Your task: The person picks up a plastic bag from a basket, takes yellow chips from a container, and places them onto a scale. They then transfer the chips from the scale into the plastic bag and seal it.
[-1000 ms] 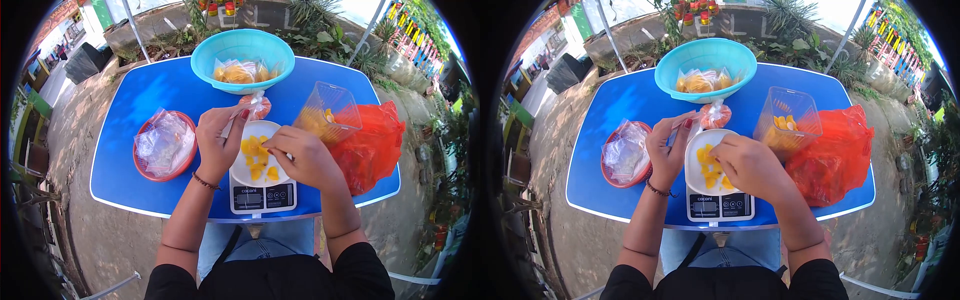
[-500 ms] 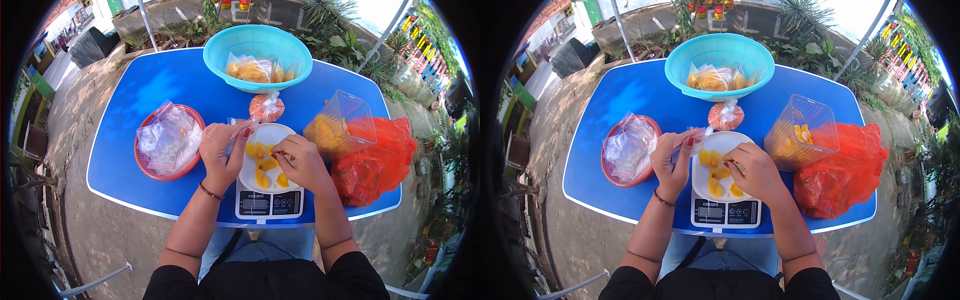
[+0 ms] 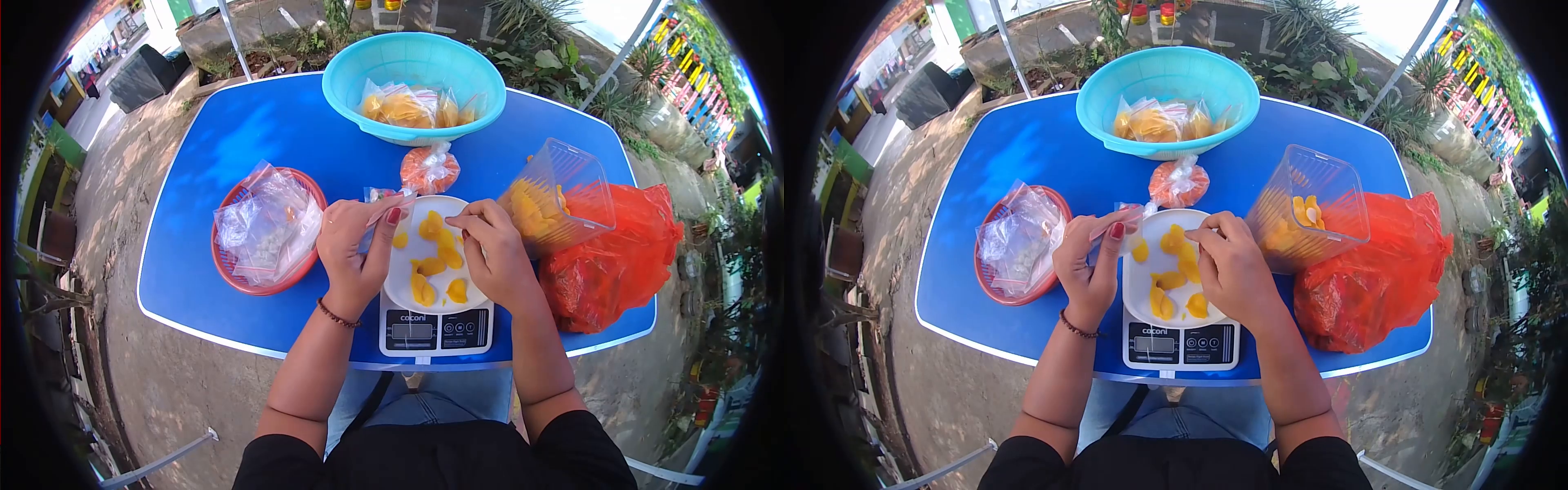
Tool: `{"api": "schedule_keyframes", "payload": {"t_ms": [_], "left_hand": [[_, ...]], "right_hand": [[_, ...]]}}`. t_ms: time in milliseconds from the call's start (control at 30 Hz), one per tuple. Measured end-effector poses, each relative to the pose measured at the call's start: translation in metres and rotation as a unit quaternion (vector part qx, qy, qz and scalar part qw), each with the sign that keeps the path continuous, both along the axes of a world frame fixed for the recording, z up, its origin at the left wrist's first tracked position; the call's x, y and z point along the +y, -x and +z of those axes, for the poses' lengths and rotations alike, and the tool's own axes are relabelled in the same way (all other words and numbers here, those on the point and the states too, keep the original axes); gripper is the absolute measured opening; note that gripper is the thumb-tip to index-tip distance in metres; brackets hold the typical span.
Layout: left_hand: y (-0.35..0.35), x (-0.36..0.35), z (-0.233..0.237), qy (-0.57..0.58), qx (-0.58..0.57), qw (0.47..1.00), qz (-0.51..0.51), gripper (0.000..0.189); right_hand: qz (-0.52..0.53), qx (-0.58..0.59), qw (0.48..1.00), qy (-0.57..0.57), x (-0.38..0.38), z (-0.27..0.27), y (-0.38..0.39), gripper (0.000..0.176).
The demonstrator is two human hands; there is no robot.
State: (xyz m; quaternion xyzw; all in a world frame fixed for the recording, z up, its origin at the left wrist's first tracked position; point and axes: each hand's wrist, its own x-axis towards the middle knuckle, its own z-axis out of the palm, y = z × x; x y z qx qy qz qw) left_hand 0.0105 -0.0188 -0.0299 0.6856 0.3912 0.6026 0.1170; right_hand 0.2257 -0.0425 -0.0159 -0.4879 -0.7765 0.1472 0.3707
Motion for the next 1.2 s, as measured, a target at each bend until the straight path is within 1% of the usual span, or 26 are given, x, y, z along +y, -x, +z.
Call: {"api": "schedule_keyframes", "payload": {"t_ms": [100, 300, 400, 500, 600, 700, 800, 900, 1000, 1100, 1200], "left_hand": [[0.000, -0.001, 0.002, -0.001, -0.009, 1.000, 0.001, 0.013], [-0.001, 0.000, 0.000, 0.010, -0.062, 0.998, 0.012, 0.013], [0.001, 0.000, -0.003, 0.040, -0.086, 0.995, 0.004, 0.013], [0.004, -0.001, -0.002, 0.018, -0.027, 0.999, 0.000, 0.017], [0.004, 0.000, -0.004, 0.023, -0.030, 0.999, -0.001, 0.017], [0.002, 0.001, -0.004, 0.017, -0.038, 0.999, -0.015, 0.017], [0.002, -0.001, -0.001, 0.000, 0.005, 1.000, -0.017, 0.017], [0.001, -0.002, -0.001, -0.017, 0.030, 0.999, -0.013, 0.017], [0.000, -0.001, -0.001, -0.015, 0.029, 0.999, -0.010, 0.016], [0.000, -0.002, 0.000, -0.002, 0.014, 1.000, -0.018, 0.016], [0.000, -0.002, -0.002, -0.001, 0.015, 1.000, -0.016, 0.016]], "right_hand": [[0.013, -0.059, 0.998, 0.023, -0.005, 0.005, 0.000, 0.030], [-0.030, -0.075, 0.997, 0.021, -0.006, 0.002, 0.006, 0.036], [0.013, -0.121, 0.991, -0.057, -0.009, 0.012, 0.020, 0.038], [0.042, -0.178, 0.979, -0.087, -0.013, 0.009, 0.028, 0.039], [0.006, -0.188, 0.979, -0.075, -0.011, 0.005, 0.024, 0.040], [-0.023, -0.071, 0.996, -0.046, -0.005, 0.007, 0.015, 0.037], [0.025, 0.086, 0.993, 0.071, -0.004, 0.014, -0.004, 0.028], [0.062, 0.016, 0.997, 0.050, -0.007, 0.016, -0.012, 0.019], [0.090, -0.090, 0.990, 0.056, -0.009, 0.020, -0.013, 0.020], [0.049, -0.105, 0.993, 0.020, -0.008, 0.014, -0.006, 0.025], [0.008, -0.096, 0.995, 0.005, -0.008, 0.008, 0.005, 0.029]]}}
